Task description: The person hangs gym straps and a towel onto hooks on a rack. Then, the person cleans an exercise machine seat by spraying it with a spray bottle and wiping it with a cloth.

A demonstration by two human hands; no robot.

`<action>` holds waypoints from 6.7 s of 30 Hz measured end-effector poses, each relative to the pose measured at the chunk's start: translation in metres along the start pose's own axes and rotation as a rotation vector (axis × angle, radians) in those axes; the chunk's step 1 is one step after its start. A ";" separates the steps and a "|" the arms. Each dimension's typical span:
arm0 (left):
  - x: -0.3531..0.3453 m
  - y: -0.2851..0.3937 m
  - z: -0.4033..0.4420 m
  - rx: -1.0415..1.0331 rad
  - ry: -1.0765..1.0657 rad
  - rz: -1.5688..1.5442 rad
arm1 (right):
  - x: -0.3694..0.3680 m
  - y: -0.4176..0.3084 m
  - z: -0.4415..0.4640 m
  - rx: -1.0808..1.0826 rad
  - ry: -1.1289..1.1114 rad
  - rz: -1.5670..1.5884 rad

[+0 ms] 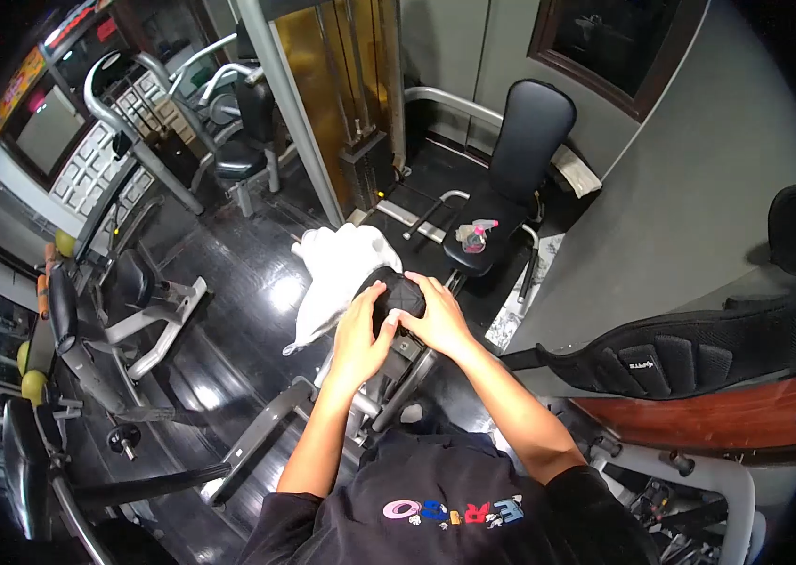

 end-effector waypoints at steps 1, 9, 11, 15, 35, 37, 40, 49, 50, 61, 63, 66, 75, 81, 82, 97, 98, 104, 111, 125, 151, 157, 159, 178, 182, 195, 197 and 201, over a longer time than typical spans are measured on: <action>0.001 0.000 0.000 0.015 0.006 0.005 | 0.002 -0.004 0.000 0.052 0.022 -0.027; 0.005 0.002 0.002 -0.026 -0.025 0.081 | 0.018 -0.017 -0.020 0.149 0.093 0.081; 0.007 0.005 0.002 -0.019 -0.029 0.086 | 0.029 -0.018 -0.028 0.137 0.080 0.164; 0.010 0.013 0.003 0.019 -0.043 0.124 | 0.051 -0.029 -0.042 0.127 0.134 0.155; 0.013 0.091 -0.019 -0.351 -0.310 -0.344 | 0.095 -0.097 -0.111 0.326 -0.038 0.137; -0.003 0.110 -0.027 -0.361 -0.423 -0.362 | 0.097 -0.107 -0.122 0.330 -0.043 0.039; -0.009 0.127 -0.027 -0.377 -0.348 -0.360 | 0.101 -0.111 -0.142 0.305 -0.023 0.042; -0.024 0.184 -0.006 -0.560 -0.308 -0.294 | 0.154 -0.106 -0.197 0.289 0.289 0.074; -0.027 0.193 -0.006 -0.599 -0.326 -0.236 | 0.160 -0.103 -0.208 0.280 0.314 0.063; -0.043 0.310 -0.036 -1.064 -0.325 -0.043 | 0.233 -0.105 -0.301 0.188 0.169 0.261; -0.044 0.334 -0.039 -1.150 -0.304 -0.016 | 0.251 -0.110 -0.316 0.242 0.153 0.170; -0.050 0.372 -0.046 -1.181 -0.296 -0.009 | 0.272 -0.120 -0.340 0.383 0.216 0.016; -0.079 0.479 -0.044 -0.992 -0.386 -0.315 | 0.364 -0.168 -0.431 0.440 0.678 -0.788; -0.111 0.562 -0.011 -1.123 -0.295 -0.484 | 0.418 -0.178 -0.468 0.378 0.931 -0.852; -0.118 0.577 -0.005 -1.135 -0.259 -0.563 | 0.428 -0.178 -0.473 0.353 1.017 -0.844; -0.156 0.687 0.085 -0.966 -0.013 -0.615 | 0.576 -0.176 -0.470 0.208 1.190 -0.828; -0.153 0.686 0.088 -0.971 0.071 -0.579 | 0.584 -0.178 -0.468 0.212 1.191 -0.833; -0.148 0.696 0.086 -0.983 0.369 -0.169 | 0.618 -0.181 -0.441 0.139 1.230 -1.082; -0.170 0.684 0.080 -0.857 0.215 -0.029 | 0.613 -0.163 -0.442 0.074 1.107 -1.041; -0.217 0.605 0.031 -0.984 0.234 0.060 | 0.525 -0.175 -0.469 0.081 1.050 -0.956; -0.125 0.242 -0.073 -0.643 -0.279 -0.292 | 0.215 -0.065 -0.293 0.434 0.274 0.050; -0.108 0.125 -0.095 -0.138 0.099 -0.429 | 0.132 -0.051 -0.178 0.256 -0.041 -0.031; -0.098 0.113 -0.089 -0.108 0.077 -0.398 | 0.099 -0.044 -0.136 0.320 -0.072 -0.090; -0.016 -0.012 -0.096 0.224 0.139 -0.350 | -0.024 -0.058 -0.002 0.348 -0.238 -0.605; -0.016 -0.018 -0.087 0.221 0.113 -0.390 | -0.025 -0.058 -0.002 0.335 -0.241 -0.662; -0.026 -0.032 -0.068 0.212 0.122 -0.421 | -0.012 -0.045 0.007 0.417 -0.208 -0.421; -0.031 -0.038 -0.065 0.185 0.097 -0.401 | -0.009 -0.043 0.008 0.412 -0.208 -0.390; -0.030 -0.036 -0.058 0.151 0.107 -0.406 | 0.008 -0.046 0.010 0.364 -0.167 -0.069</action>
Point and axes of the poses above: each hand's wrist, its own z-axis towards the middle knuckle, its own x-axis out of the back of the hand, y = z × x, the point moved 6 cm from there along z, towards the middle knuckle, and after that the axes turned 12 degrees about -y, right-handed, at the moved point
